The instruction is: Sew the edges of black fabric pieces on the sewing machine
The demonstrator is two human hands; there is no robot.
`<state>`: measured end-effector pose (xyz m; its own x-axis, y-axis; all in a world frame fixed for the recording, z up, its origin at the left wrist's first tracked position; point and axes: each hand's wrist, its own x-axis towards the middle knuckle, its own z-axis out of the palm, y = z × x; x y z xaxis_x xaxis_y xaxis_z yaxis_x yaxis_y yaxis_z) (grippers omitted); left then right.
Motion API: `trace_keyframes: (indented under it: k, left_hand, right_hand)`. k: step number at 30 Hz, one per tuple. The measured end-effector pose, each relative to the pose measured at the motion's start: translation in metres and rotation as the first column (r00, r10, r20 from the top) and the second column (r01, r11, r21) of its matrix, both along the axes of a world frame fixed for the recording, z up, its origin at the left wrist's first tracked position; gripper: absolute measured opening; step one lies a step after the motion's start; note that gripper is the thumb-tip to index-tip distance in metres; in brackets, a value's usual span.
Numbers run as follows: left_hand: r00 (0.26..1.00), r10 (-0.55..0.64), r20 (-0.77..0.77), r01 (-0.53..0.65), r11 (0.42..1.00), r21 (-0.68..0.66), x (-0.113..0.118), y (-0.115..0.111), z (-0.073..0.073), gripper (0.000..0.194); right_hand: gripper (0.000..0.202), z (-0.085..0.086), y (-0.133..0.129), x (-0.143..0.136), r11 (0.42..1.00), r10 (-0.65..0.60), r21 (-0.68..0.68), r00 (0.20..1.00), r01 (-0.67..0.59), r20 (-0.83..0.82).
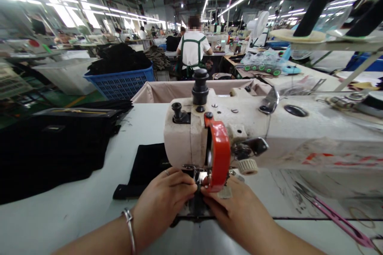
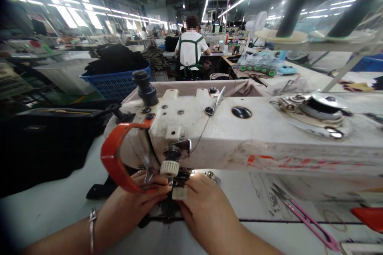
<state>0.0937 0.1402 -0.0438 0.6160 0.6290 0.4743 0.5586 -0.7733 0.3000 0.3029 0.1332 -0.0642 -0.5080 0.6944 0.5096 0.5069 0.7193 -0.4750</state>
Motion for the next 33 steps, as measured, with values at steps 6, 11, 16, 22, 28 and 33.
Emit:
trace_keyframes:
  k: [6, 11, 16, 22, 28, 33]
  left_hand:
    - [0.998, 0.063, 0.024, -0.06, 0.99, -0.127, -0.003, 0.012, -0.008, 0.02]
    - [0.995, 0.093, 0.029, -0.086, 0.978, -0.188, -0.005, 0.021, -0.013, 0.014]
    - [0.991, 0.123, 0.045, -0.112, 0.975, -0.192, -0.005, 0.024, -0.014, 0.021]
    - [0.995, 0.095, 0.036, -0.086, 0.976, -0.199, -0.005, 0.025, -0.014, 0.019]
    - [0.993, 0.113, -0.023, -0.115, 0.975, -0.188, -0.005, 0.024, -0.011, 0.018]
    - [0.995, 0.1, -0.008, -0.1, 0.975, -0.199, -0.006, 0.024, -0.012, 0.017]
  right_hand:
    - [0.022, -0.004, 0.002, -0.001, 0.998, -0.039, -0.046, 0.996, 0.043, 0.082]
    - [0.027, -0.007, 0.006, 0.0, 0.993, -0.079, -0.078, 0.988, 0.09, 0.132]
    - [0.025, -0.006, 0.008, -0.002, 0.988, -0.111, -0.095, 0.983, 0.125, 0.146]
    - [0.026, -0.007, 0.008, -0.004, 0.99, -0.126, -0.049, 0.983, 0.133, 0.133]
    - [0.026, -0.003, 0.008, -0.005, 0.988, -0.11, -0.093, 0.984, 0.123, 0.139]
    - [0.029, 0.0, 0.007, -0.005, 0.98, -0.112, -0.148, 0.983, 0.134, 0.147]
